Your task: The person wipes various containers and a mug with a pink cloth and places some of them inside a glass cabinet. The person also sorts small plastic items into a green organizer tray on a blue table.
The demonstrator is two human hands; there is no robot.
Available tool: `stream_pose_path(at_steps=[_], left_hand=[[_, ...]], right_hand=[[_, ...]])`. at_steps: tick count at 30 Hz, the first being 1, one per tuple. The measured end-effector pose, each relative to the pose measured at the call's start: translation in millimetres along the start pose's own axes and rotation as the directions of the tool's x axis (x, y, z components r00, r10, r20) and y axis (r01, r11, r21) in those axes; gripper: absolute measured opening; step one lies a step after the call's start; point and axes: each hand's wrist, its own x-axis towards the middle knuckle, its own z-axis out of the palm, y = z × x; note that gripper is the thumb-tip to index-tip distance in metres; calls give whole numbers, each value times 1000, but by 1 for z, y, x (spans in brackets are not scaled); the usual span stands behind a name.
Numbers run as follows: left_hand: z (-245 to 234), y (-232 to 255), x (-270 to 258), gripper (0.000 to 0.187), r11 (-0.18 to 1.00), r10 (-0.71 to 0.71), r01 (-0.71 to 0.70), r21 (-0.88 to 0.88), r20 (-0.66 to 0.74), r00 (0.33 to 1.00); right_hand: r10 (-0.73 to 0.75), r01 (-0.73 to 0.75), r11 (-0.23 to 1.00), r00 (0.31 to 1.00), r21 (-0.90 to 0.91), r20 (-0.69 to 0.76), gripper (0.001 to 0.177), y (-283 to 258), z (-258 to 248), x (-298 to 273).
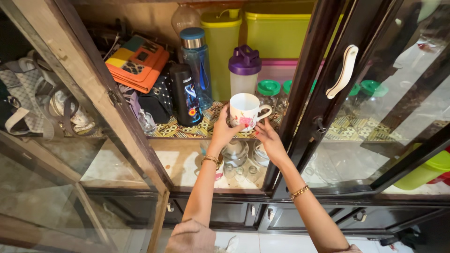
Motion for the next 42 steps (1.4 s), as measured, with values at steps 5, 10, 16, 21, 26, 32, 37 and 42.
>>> stream_pose_path(at_steps=[5, 10, 16, 21, 26, 32, 37, 42], left_hand=[[-3, 0, -1, 99, 999, -18, 17, 44, 42, 999], [-1, -14, -1, 99, 993, -62, 57, 104, 43, 997], [2, -19, -6, 103, 988, -65, 63, 144, 15, 998], [-16, 10, -15, 97, 951, 31, -23, 309, -19, 999], [-70, 51, -45, 92, 956, -9, -23, 293, 106, 994], [-133, 46, -95, 94, 969, -122, 60, 239, 252, 960], [-158, -7, -129, 101, 976, -209, 187, 109, 250, 945], [-171, -34, -176, 88, 938, -304, 331, -104, 215, 928]], right_hand=[[-26, 30, 997, 998, -76, 52, 79, -7, 2, 0], [-60, 76, 971, 995, -228, 79, 76, -17, 9, -9], [-10, 36, 961, 995, -274, 96, 80, -18, 6, -10], [-3, 24, 986, 992, -167, 123, 75, -24, 0, -14], [84, -67, 994, 975, -87, 204, 46, -37, 18, -38], [299, -257, 954, 861, -157, 410, 40, -29, 47, -59], [429, -354, 902, 801, -247, 416, 54, 18, 77, -64], [488, -452, 872, 773, -188, 405, 62, 63, 91, -76]])
